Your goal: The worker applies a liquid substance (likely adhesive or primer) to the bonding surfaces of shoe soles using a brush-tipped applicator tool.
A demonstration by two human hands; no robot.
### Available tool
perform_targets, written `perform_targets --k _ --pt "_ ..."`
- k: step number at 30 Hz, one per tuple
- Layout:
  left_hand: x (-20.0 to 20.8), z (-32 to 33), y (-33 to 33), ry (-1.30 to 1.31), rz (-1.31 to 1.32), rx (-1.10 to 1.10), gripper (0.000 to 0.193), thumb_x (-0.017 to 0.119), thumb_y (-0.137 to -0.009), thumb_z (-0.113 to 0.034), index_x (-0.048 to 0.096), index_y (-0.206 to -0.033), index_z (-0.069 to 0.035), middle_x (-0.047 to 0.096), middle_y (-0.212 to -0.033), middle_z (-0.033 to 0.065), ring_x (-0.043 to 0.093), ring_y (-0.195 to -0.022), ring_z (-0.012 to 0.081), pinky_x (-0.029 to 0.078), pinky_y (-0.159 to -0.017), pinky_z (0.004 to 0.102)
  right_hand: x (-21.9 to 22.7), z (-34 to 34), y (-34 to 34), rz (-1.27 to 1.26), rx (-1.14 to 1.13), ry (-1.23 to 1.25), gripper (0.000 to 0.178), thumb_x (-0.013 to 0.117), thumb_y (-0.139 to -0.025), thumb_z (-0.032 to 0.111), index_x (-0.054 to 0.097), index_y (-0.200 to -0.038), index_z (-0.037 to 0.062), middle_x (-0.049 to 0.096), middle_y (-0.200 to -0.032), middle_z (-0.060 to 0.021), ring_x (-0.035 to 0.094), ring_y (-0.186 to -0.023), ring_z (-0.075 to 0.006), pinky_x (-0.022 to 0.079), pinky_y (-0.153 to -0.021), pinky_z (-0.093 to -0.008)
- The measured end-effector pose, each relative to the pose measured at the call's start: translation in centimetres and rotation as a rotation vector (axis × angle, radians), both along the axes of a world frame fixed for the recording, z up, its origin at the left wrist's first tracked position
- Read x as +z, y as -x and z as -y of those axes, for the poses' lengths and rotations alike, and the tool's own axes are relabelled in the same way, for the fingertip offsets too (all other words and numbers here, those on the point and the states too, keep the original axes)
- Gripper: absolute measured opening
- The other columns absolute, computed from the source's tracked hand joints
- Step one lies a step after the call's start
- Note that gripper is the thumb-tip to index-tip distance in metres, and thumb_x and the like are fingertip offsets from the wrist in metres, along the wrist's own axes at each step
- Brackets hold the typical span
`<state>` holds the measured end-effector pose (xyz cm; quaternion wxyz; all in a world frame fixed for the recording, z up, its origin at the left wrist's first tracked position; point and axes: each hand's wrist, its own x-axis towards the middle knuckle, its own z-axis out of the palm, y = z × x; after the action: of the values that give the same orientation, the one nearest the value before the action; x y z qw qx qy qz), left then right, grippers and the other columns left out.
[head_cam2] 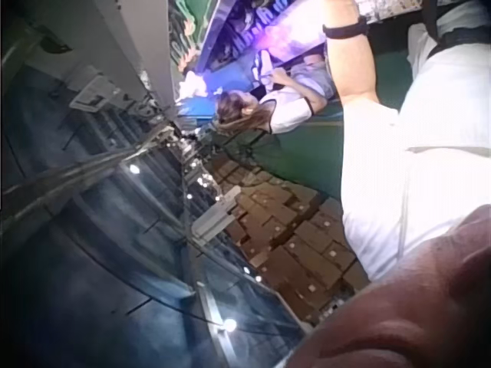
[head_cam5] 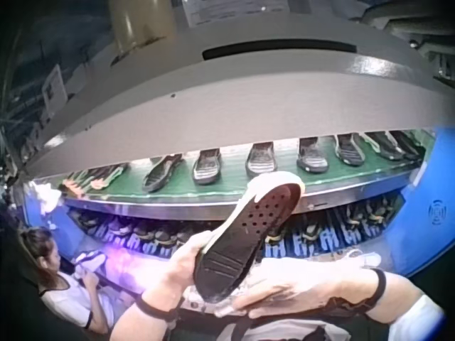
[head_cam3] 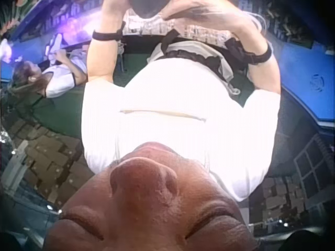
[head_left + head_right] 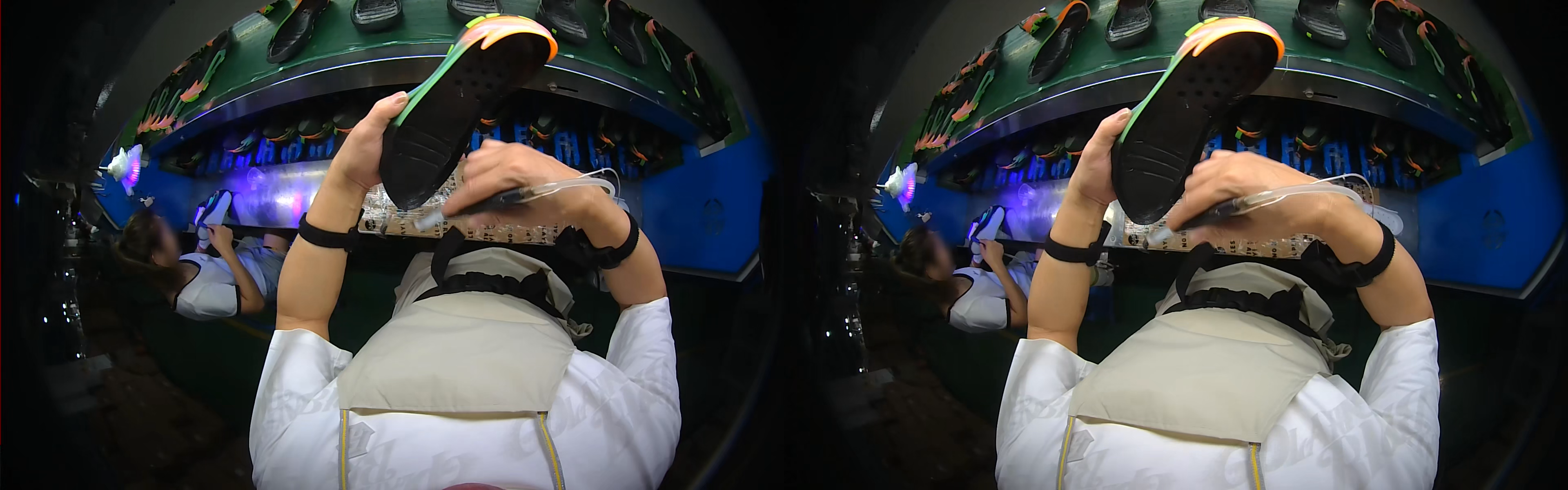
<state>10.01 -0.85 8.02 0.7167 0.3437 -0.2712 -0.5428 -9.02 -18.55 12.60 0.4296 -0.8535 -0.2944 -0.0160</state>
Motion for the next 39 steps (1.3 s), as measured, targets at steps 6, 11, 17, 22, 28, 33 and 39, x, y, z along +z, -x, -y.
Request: perform_targets --k 6,11,17,22,28,33,39 --pt "0.3 1.2 -0.1 -0.226 0.012 0.0 0.038 0.05 -0.11 -0.029 0.064 -0.129 -0.001 0.074 -0.114 0.0102 0.073 -0.094 0.0148 0.061 -0.082 0.0285 -0.7 0.5 0.1 0.136 0.01 0.174 0.034 0.08 -0.084 0.013 0.077 -0.118 0.0098 0.07 -0.095 -0.0045 0.064 -0.091 -0.0252 0.044 -0.086 -0.0396" --pt "0.3 1.3 -0.5 -0.245 0.018 -0.031 0.035 0.051 -0.109 -0.028 0.065 -0.128 -0.002 0.074 -0.112 0.0085 0.073 -0.093 0.0135 0.06 -0.082 0.0275 -1.1 0.8 0.0 0.169 -0.136 0.304 0.027 0.079 -0.085 0.014 0.077 -0.112 0.0106 0.07 -0.095 -0.0051 0.065 -0.098 -0.0251 0.046 -0.089 -0.0388" --pt "-0.5 0.6 -0.5 -0.23 0.044 0.009 0.039 0.05 -0.109 -0.03 0.064 -0.131 -0.001 0.074 -0.116 0.01 0.073 -0.098 0.0158 0.06 -0.085 0.0294 -1.5 0.4 0.2 0.117 -0.029 0.008 0.031 0.082 -0.082 0.009 0.078 -0.113 0.0098 0.069 -0.085 -0.0035 0.062 -0.087 -0.0239 0.045 -0.082 -0.0384" --pt "0.3 0.3 0.6 -0.046 -0.029 0.049 0.046 0.047 -0.109 -0.03 0.06 -0.136 0.003 0.073 -0.122 0.0151 0.073 -0.105 0.0212 0.06 -0.091 0.0327 -3.5 -1.5 0.1 0.253 -0.196 0.126 0.033 0.082 -0.083 0.012 0.077 -0.116 0.009 0.067 -0.087 -0.0046 0.063 -0.09 -0.0262 0.046 -0.084 -0.0421" --pt "-1.2 -0.5 -0.1 -0.103 0.127 0.102 0.059 0.038 -0.109 -0.036 0.052 -0.145 0.009 0.07 -0.127 0.0263 0.074 -0.109 0.0345 0.06 -0.099 0.0437 -1.8 -0.7 0.7 -0.065 -0.008 0.042 0.027 0.078 -0.091 0.02 0.077 -0.117 0.0126 0.075 -0.109 -0.0089 0.067 -0.107 -0.0282 0.048 -0.097 -0.0417" --pt "-2.5 -1.0 -0.3 -0.063 0.175 0.069 0.073 0.032 -0.107 -0.047 0.048 -0.147 0.011 0.066 -0.127 0.0332 0.072 -0.11 0.0416 0.06 -0.099 0.0462 -2.3 -1.0 1.0 -0.053 -0.124 -0.217 0.029 0.081 -0.089 0.015 0.077 -0.117 0.0095 0.077 -0.108 -0.0122 0.072 -0.093 -0.0307 0.056 -0.083 -0.0408" --pt "-1.3 -0.3 0.9 0.082 0.026 -0.063 0.082 0.028 -0.105 -0.055 0.042 -0.15 0.012 0.06 -0.128 0.0422 0.07 -0.111 0.0487 0.061 -0.096 0.0528 -4.9 -1.9 0.7 0.019 -0.136 -0.19 0.03 0.081 -0.089 0.013 0.078 -0.118 0.0076 0.075 -0.096 -0.0114 0.07 -0.089 -0.0253 0.055 -0.078 -0.037"
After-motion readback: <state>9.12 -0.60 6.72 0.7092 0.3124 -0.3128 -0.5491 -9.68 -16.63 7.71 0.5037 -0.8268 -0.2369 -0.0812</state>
